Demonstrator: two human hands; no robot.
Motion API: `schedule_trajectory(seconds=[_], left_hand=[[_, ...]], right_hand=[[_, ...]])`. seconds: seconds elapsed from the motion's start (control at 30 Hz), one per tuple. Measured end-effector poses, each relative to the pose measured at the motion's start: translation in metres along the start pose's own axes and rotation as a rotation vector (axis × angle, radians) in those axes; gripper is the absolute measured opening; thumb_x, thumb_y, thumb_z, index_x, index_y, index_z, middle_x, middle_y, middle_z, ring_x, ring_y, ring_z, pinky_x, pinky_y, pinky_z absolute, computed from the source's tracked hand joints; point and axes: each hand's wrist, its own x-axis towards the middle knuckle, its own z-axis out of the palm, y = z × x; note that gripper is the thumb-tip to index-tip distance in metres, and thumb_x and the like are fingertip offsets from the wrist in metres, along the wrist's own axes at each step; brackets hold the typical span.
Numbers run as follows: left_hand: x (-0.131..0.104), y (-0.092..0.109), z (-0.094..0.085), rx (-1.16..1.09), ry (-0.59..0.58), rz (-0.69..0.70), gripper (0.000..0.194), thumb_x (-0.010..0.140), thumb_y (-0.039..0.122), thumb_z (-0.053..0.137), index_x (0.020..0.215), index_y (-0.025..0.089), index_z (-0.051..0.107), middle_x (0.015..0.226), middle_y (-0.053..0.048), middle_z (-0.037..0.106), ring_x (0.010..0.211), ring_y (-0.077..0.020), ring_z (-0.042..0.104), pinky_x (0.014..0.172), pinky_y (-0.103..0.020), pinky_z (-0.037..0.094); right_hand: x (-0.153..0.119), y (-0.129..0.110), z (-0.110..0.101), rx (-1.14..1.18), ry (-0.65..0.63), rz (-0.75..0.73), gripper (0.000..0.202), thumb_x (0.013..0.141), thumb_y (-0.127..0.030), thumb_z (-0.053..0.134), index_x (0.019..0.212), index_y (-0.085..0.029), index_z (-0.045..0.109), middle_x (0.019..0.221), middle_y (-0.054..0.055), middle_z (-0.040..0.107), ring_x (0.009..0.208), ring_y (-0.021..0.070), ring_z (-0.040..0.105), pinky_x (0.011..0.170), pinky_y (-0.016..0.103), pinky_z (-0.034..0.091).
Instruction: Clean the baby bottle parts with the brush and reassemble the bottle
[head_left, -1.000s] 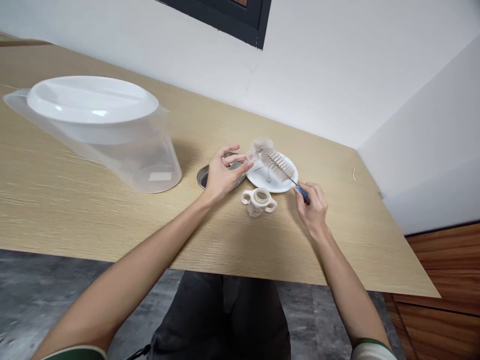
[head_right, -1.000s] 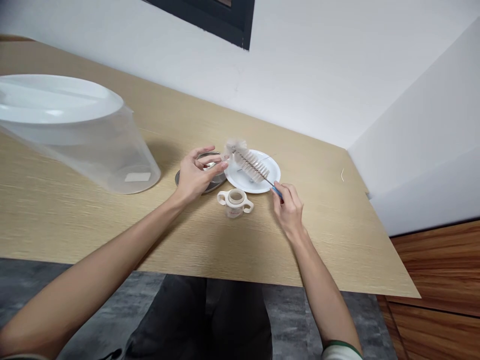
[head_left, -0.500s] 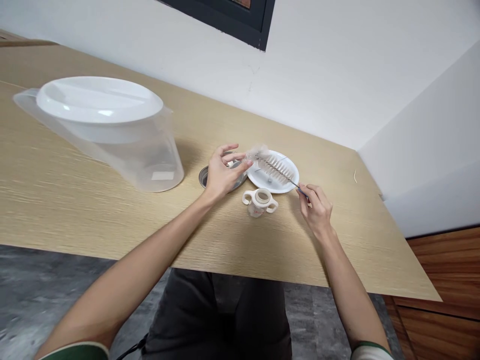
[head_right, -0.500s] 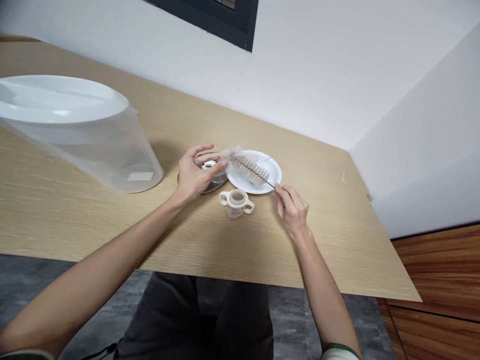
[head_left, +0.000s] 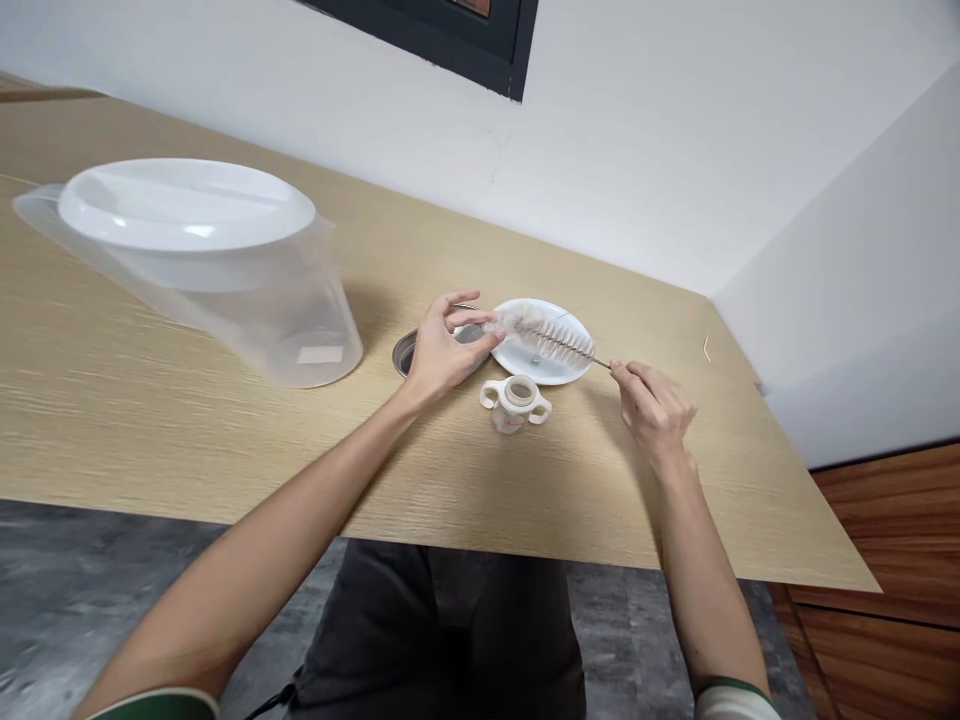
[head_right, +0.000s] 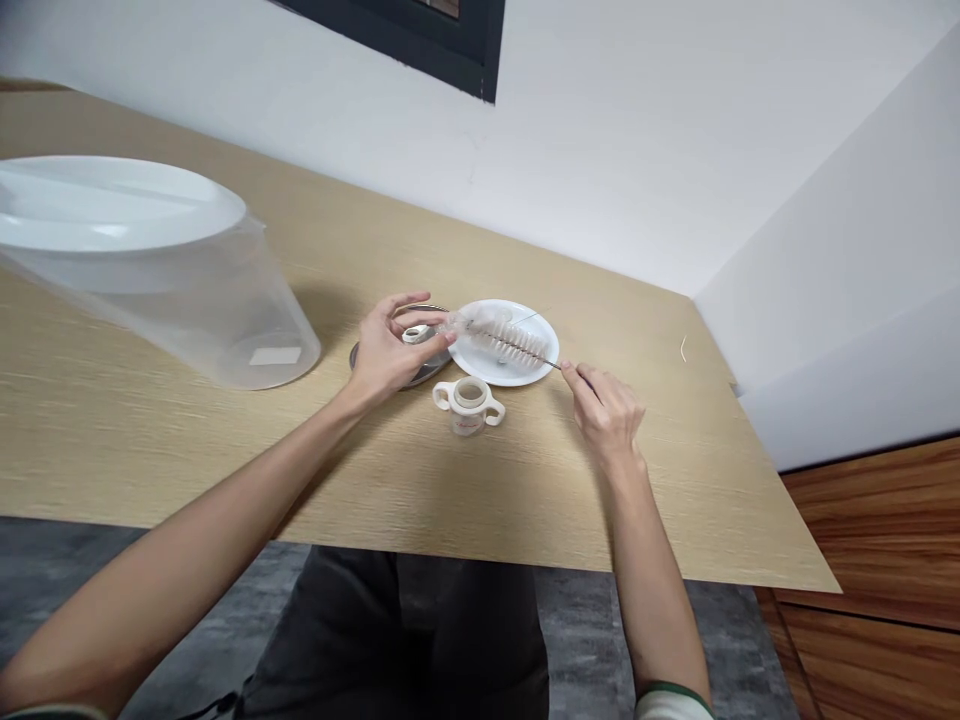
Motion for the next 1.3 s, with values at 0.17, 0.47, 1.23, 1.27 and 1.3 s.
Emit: schedule_trajectory(seconds=[0.17,0.47,1.23,1.27,1.3], left_hand=[[0.005,0.002,-0.006,-0.016,0.03,0.043,0.067,0.068,0.036,0.088,0.125,0.02,0.056,0.106,-0.01,0.079,0.11,-0.0272,0.074,0.101,-0.045,0.056],[0.005,0.001,-0.007,-0.003,-0.02,0.152,0.065,0.071,0.034,0.086,0.128,0.022,0.058,0.112,-0.01,0.077,0.116,-0.0259,0.071,0.105,-0.044,0.054],[0.001,-0.004,-0.006,0.078,-0.128,0.14,0.067,0.077,0.048,0.083,0.134,0.022,0.058,0.111,-0.01,0.079,0.116,-0.0277,0.07,0.111,-0.046,0.046],[0.0,-0.002,-0.006,0.067,-0.135,0.131,0.068,0.077,0.048,0.082,0.134,0.022,0.058,0.111,-0.01,0.079,0.116,-0.0277,0.07,0.111,-0.046,0.046],[0.0,-0.001,-0.006,0.057,-0.14,0.128,0.068,0.077,0.047,0.083,0.134,0.022,0.057,0.111,-0.01,0.079,0.117,-0.0275,0.07,0.112,-0.046,0.045]], right_hand=[[-0.003,0.014,-0.001,-0.099,-0.045,0.06,0.016,0.098,-0.019,0.063,0.103,-0.027,0.077,0.092,0.001,0.079,0.069,0.0096,0.066,0.063,0.026,0.039],[0.0,0.006,0.007,0.211,0.139,0.361,0.013,0.097,-0.025,0.064,0.106,-0.02,0.071,0.095,0.008,0.077,0.082,0.0171,0.072,0.063,0.027,0.054],[-0.002,-0.014,0.015,0.338,-0.011,0.275,0.015,0.099,-0.023,0.061,0.108,-0.02,0.072,0.096,0.009,0.076,0.083,0.017,0.072,0.067,0.027,0.057],[-0.003,-0.01,0.015,0.292,0.002,0.285,0.015,0.099,-0.024,0.061,0.107,-0.02,0.073,0.096,0.009,0.076,0.082,0.0168,0.073,0.066,0.027,0.057],[-0.003,-0.007,0.014,0.258,0.028,0.3,0.014,0.098,-0.024,0.062,0.106,-0.021,0.073,0.095,0.008,0.076,0.081,0.0168,0.073,0.066,0.027,0.057]])
